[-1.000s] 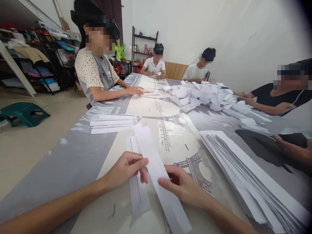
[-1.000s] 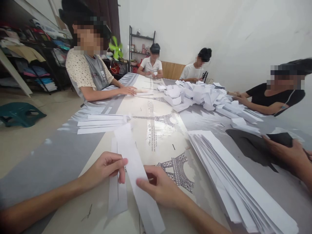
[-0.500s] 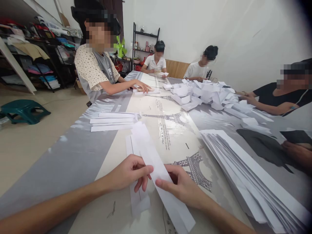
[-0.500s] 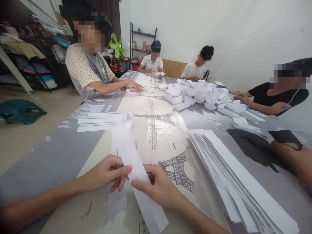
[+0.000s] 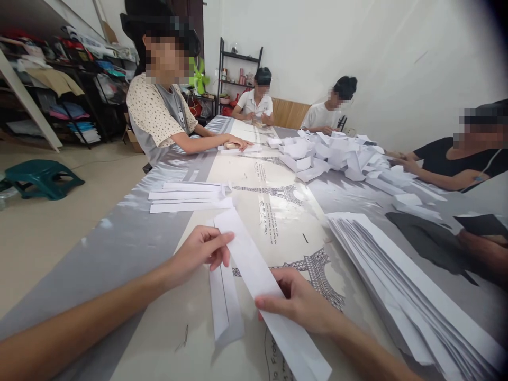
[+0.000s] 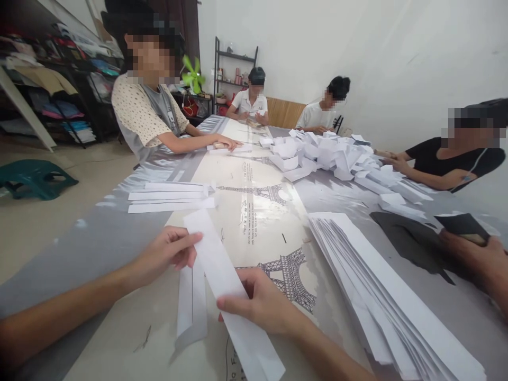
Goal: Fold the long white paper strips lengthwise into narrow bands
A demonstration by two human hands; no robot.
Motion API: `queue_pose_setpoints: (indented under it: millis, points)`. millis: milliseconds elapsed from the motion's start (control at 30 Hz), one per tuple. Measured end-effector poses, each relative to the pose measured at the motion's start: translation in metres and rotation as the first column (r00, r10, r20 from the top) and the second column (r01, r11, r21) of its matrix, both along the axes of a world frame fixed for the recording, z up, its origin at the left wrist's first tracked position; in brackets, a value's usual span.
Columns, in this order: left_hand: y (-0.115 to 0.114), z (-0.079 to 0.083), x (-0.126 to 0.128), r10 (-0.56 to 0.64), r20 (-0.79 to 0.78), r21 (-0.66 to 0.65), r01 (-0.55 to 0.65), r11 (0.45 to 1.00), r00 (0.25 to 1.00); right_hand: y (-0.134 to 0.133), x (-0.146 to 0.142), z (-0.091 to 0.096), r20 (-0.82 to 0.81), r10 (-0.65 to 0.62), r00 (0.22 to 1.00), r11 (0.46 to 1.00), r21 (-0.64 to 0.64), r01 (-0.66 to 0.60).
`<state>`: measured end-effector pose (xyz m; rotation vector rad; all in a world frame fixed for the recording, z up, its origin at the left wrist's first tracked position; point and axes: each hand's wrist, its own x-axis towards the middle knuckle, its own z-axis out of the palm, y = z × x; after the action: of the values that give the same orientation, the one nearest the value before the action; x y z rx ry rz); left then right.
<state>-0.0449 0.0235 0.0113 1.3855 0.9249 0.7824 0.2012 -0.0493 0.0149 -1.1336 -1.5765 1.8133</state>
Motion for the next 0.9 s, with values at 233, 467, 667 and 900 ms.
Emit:
queue_pose_setpoints:
  millis: [233, 467, 667, 900]
  points:
    - [0.022, -0.002, -0.016, 0.108, 0.018, 0.092, -0.109, 0.99, 0.994, 0.001, 0.0, 0.0, 0.012, 0.001, 1.0, 1.0, 0.001, -0.001]
    - [0.02, -0.001, -0.015, 0.086, 0.016, 0.081, -0.087, 0.993, 0.996, 0.002, 0.002, 0.0, 0.042, -0.019, 0.999, 1.0, 0.014, 0.018]
    - [0.022, -0.004, -0.015, 0.081, -0.021, 0.071, -0.08, 0.994, 0.996, 0.006, 0.005, -0.002, -0.001, -0.067, 0.998, 0.998, 0.008, 0.067]
    - [0.008, -0.004, -0.005, -0.035, -0.039, 0.024, 0.036, 0.999, 0.999, -0.001, -0.002, -0.002, 0.018, -0.111, 0.994, 0.992, 0.054, 0.11]
